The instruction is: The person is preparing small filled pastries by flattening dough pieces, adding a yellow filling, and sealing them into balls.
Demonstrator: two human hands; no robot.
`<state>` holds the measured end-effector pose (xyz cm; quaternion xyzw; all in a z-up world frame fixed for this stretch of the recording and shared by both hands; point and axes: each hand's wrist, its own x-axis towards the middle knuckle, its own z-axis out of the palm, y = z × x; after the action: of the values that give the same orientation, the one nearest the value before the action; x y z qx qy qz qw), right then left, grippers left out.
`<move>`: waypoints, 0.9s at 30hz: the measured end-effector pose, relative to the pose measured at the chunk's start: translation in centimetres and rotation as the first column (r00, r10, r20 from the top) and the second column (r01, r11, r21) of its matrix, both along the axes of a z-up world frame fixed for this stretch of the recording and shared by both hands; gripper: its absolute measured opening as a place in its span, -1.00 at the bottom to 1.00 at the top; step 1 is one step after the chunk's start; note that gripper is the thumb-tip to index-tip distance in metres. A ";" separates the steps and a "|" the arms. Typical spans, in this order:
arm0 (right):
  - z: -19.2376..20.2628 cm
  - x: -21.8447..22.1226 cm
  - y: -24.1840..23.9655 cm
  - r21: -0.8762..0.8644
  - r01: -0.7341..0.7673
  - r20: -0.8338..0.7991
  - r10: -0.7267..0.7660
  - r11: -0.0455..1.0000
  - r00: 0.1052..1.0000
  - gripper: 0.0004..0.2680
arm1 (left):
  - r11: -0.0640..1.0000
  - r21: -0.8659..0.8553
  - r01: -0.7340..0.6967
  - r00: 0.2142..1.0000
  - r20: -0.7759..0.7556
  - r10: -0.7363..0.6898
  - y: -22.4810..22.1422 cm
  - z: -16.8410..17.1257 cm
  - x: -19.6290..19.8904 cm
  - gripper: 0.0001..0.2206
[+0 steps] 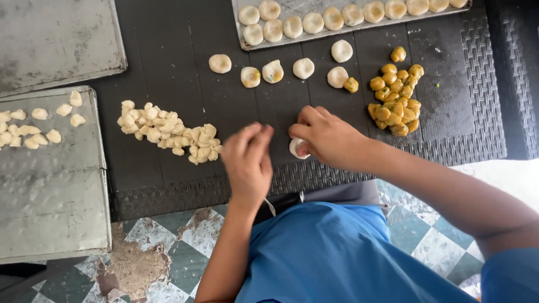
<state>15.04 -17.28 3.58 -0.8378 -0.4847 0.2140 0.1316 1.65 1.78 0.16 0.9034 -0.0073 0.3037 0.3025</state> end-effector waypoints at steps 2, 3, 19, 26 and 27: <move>-1.4 -0.9 -0.8 0.016 -0.022 0.239 0.017 1.000 0.971 -0.70 | 0.992 0.096 -0.082 0.997 0.006 0.082 1.4 1.0 0.4 -0.71; -1.1 -1.2 -0.9 0.106 -0.013 0.166 -0.005 0.994 0.986 -0.77 | 0.982 0.182 -0.053 0.992 -0.105 0.073 2.0 1.5 0.5 -0.75; 1.8 -2.6 0.1 0.397 0.660 -0.696 -0.259 0.638 0.669 -0.88 | 0.953 -0.276 0.128 0.992 0.043 -0.121 -1.3 1.8 1.2 -0.77; -0.5 -2.3 -2.4 0.352 0.862 -0.897 -0.130 0.366 0.422 -0.86 | 0.983 -0.177 0.044 0.998 -0.041 -0.052 2.3 2.6 0.8 -0.92; -1.0 -2.7 -2.0 0.393 0.820 -0.845 -0.188 0.415 0.500 -0.83 | 1.000 0.007 0.021 0.994 -0.112 -0.020 2.3 2.2 0.8 -0.81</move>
<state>12.36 -19.26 2.56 -0.6585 -0.1278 0.2230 0.7073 2.46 4.11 2.35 0.9200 -0.0010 0.2497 0.3020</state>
